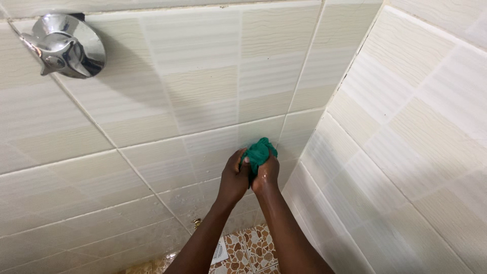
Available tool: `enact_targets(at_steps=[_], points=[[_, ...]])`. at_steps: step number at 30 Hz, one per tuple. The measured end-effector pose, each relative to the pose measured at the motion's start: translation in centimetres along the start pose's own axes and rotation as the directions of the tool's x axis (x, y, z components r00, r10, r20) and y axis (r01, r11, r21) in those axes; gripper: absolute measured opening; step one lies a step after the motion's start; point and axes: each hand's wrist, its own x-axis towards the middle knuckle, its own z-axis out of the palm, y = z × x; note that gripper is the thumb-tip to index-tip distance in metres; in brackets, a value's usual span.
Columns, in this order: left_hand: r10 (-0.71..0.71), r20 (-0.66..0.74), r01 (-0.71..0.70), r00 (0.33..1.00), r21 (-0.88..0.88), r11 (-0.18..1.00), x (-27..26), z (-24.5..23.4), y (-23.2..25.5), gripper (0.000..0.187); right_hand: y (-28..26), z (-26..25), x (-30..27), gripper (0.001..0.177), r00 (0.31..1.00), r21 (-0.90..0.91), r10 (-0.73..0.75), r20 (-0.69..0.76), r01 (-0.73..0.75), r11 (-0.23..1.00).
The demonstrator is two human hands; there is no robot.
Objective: The person wipes tiled walls with a green cloth and then rinses the cloth in a sink under a running faucet.
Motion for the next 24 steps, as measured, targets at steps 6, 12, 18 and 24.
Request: enact_targets(at_steps=[6,12,18,24], points=[[-0.168,-0.157,0.165,0.973,-0.032,0.986,-0.6,1.0,-0.4,0.03,-0.7,-0.9,-2.5,0.032,0.983,-0.206,0.186,-0.002,-0.183,0.961],[-0.46,-0.046,0.4,0.887,-0.423,0.813,-1.4,1.1,-2.7,0.03,0.0,-4.2,-3.6,0.033,0.908,-0.38,0.409,0.092,-0.347,0.857],[-0.583,-0.093,0.44,0.807,-0.564,0.699,-2.5,0.7,-4.4,0.027,-0.5,-6.5,-4.3,0.043,0.937,-0.695,0.342,0.072,-0.199,0.691],[-0.645,-0.038,0.407,0.763,-0.747,0.525,-1.8,0.3,-4.9,0.022,-1.4,-6.4,-5.7,0.065,0.981,-0.548,0.096,0.17,0.013,0.836]])
